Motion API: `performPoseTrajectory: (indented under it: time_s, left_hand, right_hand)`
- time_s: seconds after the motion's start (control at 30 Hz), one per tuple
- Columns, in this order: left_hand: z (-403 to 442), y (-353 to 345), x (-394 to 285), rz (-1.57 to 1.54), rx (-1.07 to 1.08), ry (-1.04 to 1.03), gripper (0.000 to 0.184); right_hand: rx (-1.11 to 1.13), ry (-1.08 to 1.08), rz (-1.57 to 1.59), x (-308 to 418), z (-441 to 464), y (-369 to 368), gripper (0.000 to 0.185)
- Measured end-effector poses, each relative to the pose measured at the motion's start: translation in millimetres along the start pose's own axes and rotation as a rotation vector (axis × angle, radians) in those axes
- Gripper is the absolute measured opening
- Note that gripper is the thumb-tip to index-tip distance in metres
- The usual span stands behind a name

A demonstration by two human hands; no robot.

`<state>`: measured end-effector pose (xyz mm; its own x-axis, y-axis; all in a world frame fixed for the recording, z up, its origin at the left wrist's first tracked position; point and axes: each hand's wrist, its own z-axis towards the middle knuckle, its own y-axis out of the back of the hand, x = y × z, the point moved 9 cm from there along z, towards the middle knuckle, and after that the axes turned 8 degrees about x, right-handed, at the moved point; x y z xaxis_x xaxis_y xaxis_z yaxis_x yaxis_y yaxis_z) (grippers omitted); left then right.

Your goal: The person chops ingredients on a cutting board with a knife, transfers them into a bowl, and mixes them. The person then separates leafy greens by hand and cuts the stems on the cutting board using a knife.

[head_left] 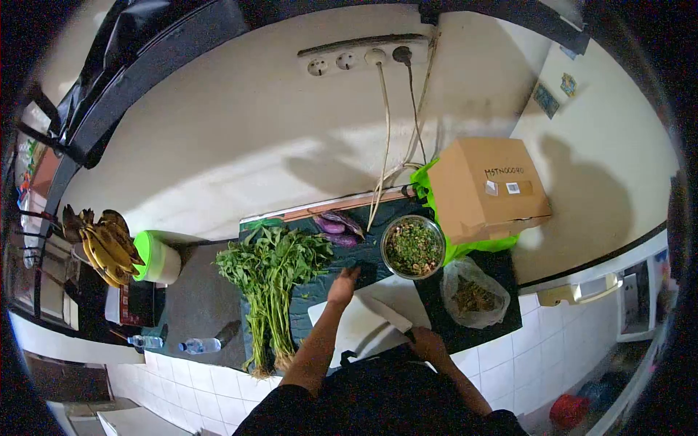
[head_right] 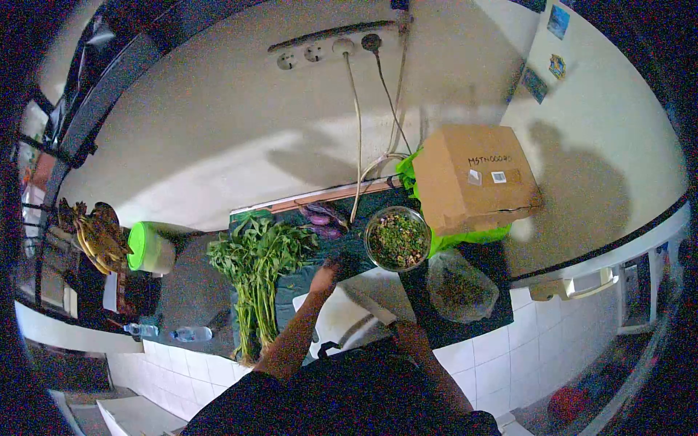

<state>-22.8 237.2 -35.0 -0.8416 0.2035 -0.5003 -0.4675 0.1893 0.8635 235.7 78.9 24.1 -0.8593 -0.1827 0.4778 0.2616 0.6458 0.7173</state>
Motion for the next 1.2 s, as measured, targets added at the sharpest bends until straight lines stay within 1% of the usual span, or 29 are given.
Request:
performPoseTrajectory:
  time_s: [0.03,0.07,0.13,0.17,0.23,0.27,0.33,0.37,0.43,0.47,0.53,0.57,0.63,0.67,0.73,0.77,0.83,0.87,0.93,0.97,1.0,1.07,1.1,1.13,1.2]
  left_hand:
    - [-2,8,-16,-0.027,0.280,0.180,0.044]
    - [-1,8,-17,-0.030,0.276,0.184,0.044]
    - [3,0,-24,0.105,0.206,-0.011,0.036]
    - [5,-7,-15,0.100,0.209,-0.009,0.036]
    - [7,-16,4,-0.046,0.239,0.062,0.030]
    - [5,-16,2,-0.054,0.235,0.065,0.030]
    - [-5,3,1,0.038,0.254,0.231,0.029]
    - [-7,10,0,0.030,0.245,0.244,0.029]
    - [-12,12,-4,0.050,0.252,0.225,0.034]
    - [-16,14,-5,0.042,0.245,0.227,0.034]
    - [-37,44,-9,-0.011,0.019,0.295,0.043]
    - [-46,48,-5,-0.018,0.012,0.299,0.043]
    - [-79,68,18,0.087,-0.243,0.404,0.051]
    - [-88,70,31,0.083,-0.252,0.487,0.052]
    - [-105,79,42,0.266,-0.419,0.500,0.046]
    - [-104,79,51,0.268,-0.426,0.502,0.046]
    - [-111,72,68,0.264,-0.353,0.599,0.032]
    - [-112,72,70,0.265,-0.349,0.604,0.032]
    - [-110,73,77,0.177,-0.240,0.697,0.019]
    - [-110,80,71,0.174,-0.268,0.685,0.018]
    - [-109,81,72,0.174,-0.265,0.690,0.018]
    - [-107,74,77,0.119,-0.218,0.680,0.018]
    - [-107,77,72,0.070,-0.242,0.716,0.018]
    - [-105,76,71,0.067,-0.241,0.719,0.018]
    - [-93,63,65,-0.131,-0.185,0.632,0.029]
  right_hand:
    - [0.018,0.014,-0.008,1,1,1,0.041]
    - [0.020,0.018,-0.013,-3,6,-5,0.041]
    - [-0.075,0.105,-0.202,-3,13,-13,0.039]
    - [-0.069,0.103,-0.203,-6,15,-18,0.039]
    - [-0.175,0.179,-0.383,14,18,-6,0.034]
    - [-0.170,0.180,-0.391,21,23,-1,0.034]
    - [-0.015,0.083,-0.339,25,43,1,0.028]
    - [-0.008,0.093,-0.351,30,48,6,0.028]
    - [-0.016,0.223,-0.434,43,54,7,0.024]
    - [-0.013,0.225,-0.444,43,65,7,0.024]
    - [-0.482,0.458,-0.585,66,71,30,0.022]
    - [-0.480,0.463,-0.593,68,86,30,0.022]
    - [-0.345,0.296,-0.395,71,130,45,0.021]
    - [-0.346,0.301,-0.399,85,144,56,0.021]
    - [-0.342,0.227,-0.319,103,176,85,0.018]
    - [-0.346,0.233,-0.321,110,194,94,0.018]
    - [-0.356,0.124,-0.361,108,230,100,0.019]
    - [-0.350,0.125,-0.359,110,243,102,0.019]
    - [-0.357,0.062,-0.419,110,265,101,0.024]
    - [-0.364,0.065,-0.466,108,271,94,0.027]
    - [-0.359,0.068,-0.465,101,284,80,0.027]
    - [-0.454,0.014,-0.476,87,298,65,0.029]
    - [-0.447,0.016,-0.477,100,282,72,0.029]
    - [-0.344,0.004,-0.431,120,256,87,0.029]
    - [-0.243,-0.013,-0.387,132,243,81,0.029]
